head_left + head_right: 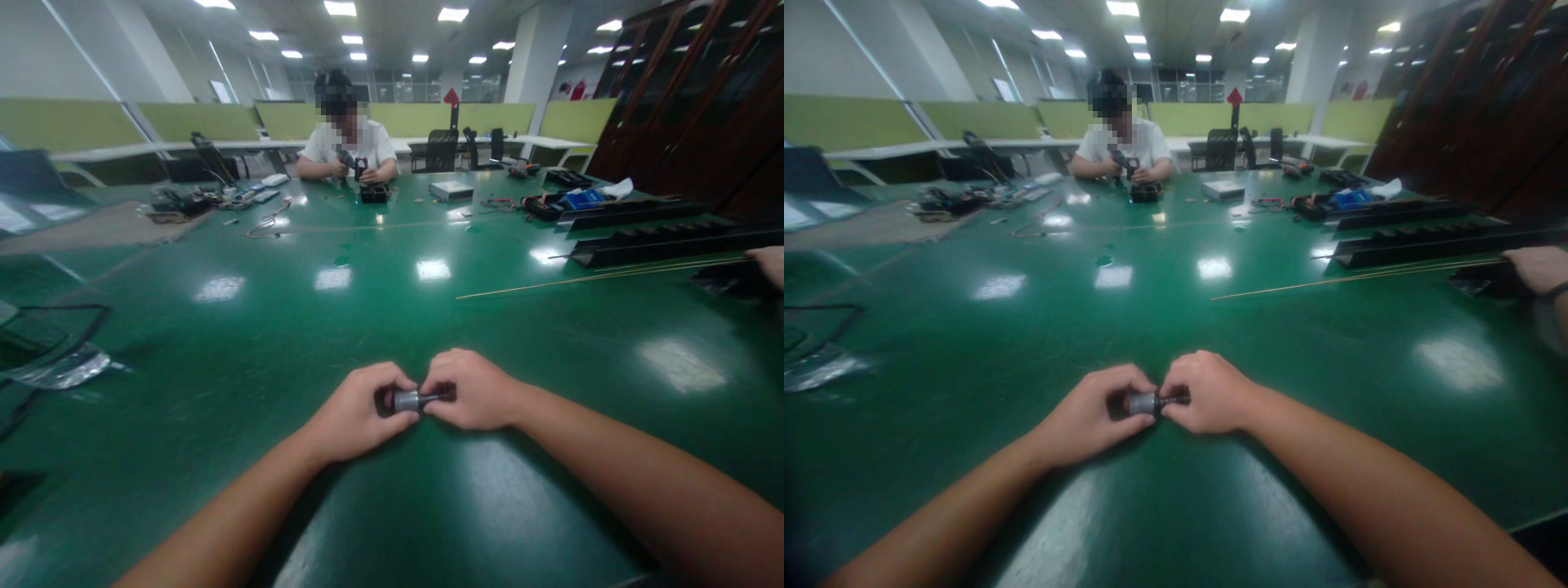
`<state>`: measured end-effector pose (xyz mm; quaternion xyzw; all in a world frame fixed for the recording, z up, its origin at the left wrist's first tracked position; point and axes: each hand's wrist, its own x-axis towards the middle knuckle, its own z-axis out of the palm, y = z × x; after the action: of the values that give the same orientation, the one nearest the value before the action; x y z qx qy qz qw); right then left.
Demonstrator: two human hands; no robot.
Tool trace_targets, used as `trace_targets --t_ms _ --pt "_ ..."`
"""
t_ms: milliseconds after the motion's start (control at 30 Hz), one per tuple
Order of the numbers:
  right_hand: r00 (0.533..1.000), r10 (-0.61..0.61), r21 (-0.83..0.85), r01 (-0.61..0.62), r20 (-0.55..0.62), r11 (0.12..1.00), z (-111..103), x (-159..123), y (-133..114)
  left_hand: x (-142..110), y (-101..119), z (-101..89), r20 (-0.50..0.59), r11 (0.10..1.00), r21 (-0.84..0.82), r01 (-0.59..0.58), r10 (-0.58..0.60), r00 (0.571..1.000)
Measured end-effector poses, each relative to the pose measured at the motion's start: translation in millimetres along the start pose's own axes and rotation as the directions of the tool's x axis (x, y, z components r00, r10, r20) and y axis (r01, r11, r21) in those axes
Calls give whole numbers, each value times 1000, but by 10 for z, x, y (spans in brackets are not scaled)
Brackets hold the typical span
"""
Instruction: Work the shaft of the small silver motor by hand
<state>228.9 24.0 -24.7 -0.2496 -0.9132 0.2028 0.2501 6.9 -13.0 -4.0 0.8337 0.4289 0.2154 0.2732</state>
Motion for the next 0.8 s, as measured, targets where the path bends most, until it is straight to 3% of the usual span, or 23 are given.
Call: trace_targets --t_ms 800 --pt "999 5 -2 -5 32 1000 -42 -10 -2 3 8 -10 6 1000 24 13 -13 1000"
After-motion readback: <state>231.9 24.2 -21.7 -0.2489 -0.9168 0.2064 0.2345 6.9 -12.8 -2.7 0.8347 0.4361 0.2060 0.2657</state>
